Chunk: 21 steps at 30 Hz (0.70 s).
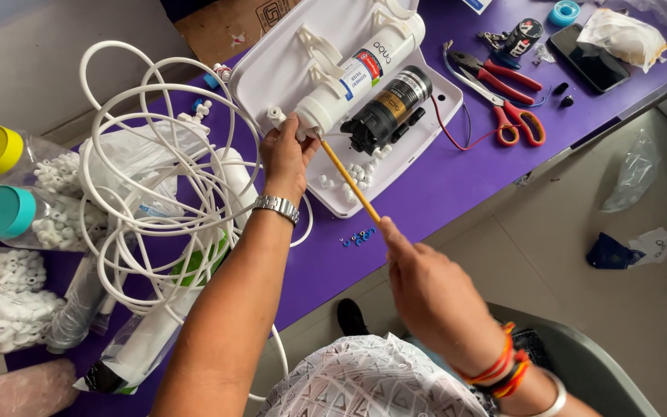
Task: The person applies a label to a white cylindrical filter housing and places it into a white mounting bracket. They then connect a white tube to the filter housing, cut the tube with scissors, and use a screwdriver to tighten a fitting on the bracket.
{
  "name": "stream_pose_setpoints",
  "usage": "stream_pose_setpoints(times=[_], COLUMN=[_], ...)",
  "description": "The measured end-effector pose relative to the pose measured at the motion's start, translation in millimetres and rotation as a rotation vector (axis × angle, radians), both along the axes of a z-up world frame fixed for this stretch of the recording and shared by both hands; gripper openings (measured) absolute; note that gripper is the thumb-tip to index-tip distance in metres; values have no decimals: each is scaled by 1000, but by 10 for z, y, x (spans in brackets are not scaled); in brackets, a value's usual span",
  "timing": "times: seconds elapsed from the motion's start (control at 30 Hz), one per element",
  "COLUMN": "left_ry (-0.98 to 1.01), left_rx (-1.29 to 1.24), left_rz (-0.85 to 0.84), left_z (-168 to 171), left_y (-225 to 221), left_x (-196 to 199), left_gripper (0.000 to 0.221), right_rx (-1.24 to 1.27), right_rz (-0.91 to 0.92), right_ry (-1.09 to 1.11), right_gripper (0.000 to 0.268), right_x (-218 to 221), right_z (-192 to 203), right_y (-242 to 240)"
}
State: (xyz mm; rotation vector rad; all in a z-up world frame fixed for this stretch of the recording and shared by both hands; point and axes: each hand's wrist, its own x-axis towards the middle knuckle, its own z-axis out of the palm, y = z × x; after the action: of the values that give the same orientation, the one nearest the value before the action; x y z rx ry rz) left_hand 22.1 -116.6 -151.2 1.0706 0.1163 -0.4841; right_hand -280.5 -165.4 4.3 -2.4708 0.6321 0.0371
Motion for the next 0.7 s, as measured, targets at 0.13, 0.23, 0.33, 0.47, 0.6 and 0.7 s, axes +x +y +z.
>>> stream_pose_setpoints(times=[0.13, 0.23, 0.33, 0.47, 0.6, 0.7], left_ry=[-23, -11, -10, -16, -37, 19], left_rx=[-24, -9, 33, 39, 24, -18], left_rz=[5, 19, 24, 37, 51, 75], left_z=[-76, -57, 28, 65, 69, 29], left_y=[-6, -17, -12, -3, -24, -27], left_x=[52, 52, -3, -28, -30, -45], left_gripper=[35, 35, 36, 37, 37, 36], right_rx=[34, 76, 145, 269, 288, 326], right_rz=[26, 94, 174, 201, 120, 160], right_ry=[40, 128, 196, 313, 316, 312], right_gripper=[51, 46, 48, 45, 37, 38], right_x=[124, 245, 340, 487, 589, 562], right_z=[255, 465, 511, 583, 538, 260], right_y=[-416, -821, -1197, -1514, -1732, -2007])
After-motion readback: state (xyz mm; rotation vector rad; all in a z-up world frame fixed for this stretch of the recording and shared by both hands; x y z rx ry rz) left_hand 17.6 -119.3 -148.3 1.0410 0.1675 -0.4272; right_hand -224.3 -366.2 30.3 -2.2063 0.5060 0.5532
